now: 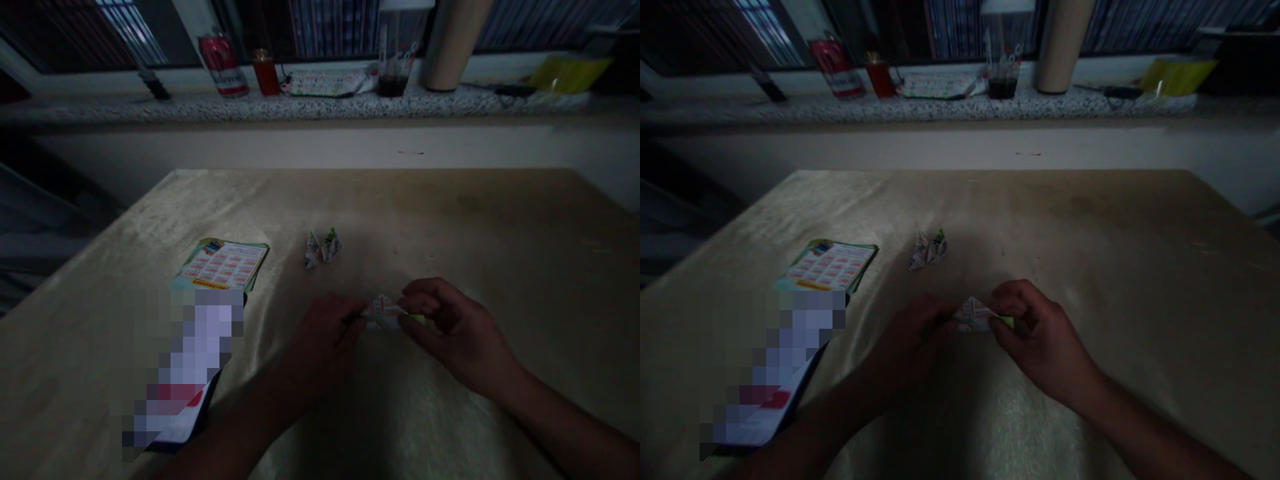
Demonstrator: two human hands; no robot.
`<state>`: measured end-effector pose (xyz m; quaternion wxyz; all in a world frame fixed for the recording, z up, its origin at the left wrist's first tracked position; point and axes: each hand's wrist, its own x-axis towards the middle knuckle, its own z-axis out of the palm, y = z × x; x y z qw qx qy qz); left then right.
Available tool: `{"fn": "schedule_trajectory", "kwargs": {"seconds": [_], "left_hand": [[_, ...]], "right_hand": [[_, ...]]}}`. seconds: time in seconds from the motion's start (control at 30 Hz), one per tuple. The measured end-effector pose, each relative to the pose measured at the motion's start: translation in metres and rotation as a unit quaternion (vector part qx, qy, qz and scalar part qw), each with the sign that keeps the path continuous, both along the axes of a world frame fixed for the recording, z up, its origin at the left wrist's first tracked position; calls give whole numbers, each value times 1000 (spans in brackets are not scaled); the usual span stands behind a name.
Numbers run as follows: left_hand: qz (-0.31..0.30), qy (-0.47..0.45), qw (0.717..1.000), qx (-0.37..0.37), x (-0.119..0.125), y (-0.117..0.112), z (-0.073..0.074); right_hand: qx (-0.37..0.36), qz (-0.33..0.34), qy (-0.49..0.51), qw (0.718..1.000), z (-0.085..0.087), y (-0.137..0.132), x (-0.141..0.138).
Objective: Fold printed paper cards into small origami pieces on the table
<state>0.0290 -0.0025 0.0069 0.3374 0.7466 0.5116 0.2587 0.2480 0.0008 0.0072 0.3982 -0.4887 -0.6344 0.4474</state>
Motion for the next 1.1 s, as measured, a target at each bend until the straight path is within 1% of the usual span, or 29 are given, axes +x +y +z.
{"fn": "schedule_trajectory", "kwargs": {"seconds": [0.07,0.13,0.2,0.27,0.4,0.53,0.67,0.77,0.83,0.9,1.1], "left_hand": [[16,-25,999,-32,0,0,5],[22,-42,998,-47,2,-1,10],[22,-51,997,-51,3,-2,15],[26,-53,997,-50,4,-3,17],[50,-70,995,-51,6,-5,18],[68,-144,981,-107,12,-6,15],[62,-252,950,-173,16,-5,11],[72,-305,925,-214,13,-2,11],[78,-313,919,-225,9,0,13],[75,-311,919,-230,4,2,15],[76,-292,917,-261,-3,5,22]], "right_hand": [[-23,-19,69,997,3,1,-1],[-65,-23,110,992,5,2,-3],[-102,-18,128,986,6,2,-4],[-122,-17,128,984,7,2,-6],[-118,-25,106,987,10,2,-9],[-115,-33,90,989,12,-1,-12],[-128,-33,97,986,14,-3,-15],[-141,-35,124,982,16,-4,-14],[-152,-30,155,976,18,-6,-13],[-160,-18,176,971,20,-7,-11],[-163,36,189,968,24,-7,-2]]}}
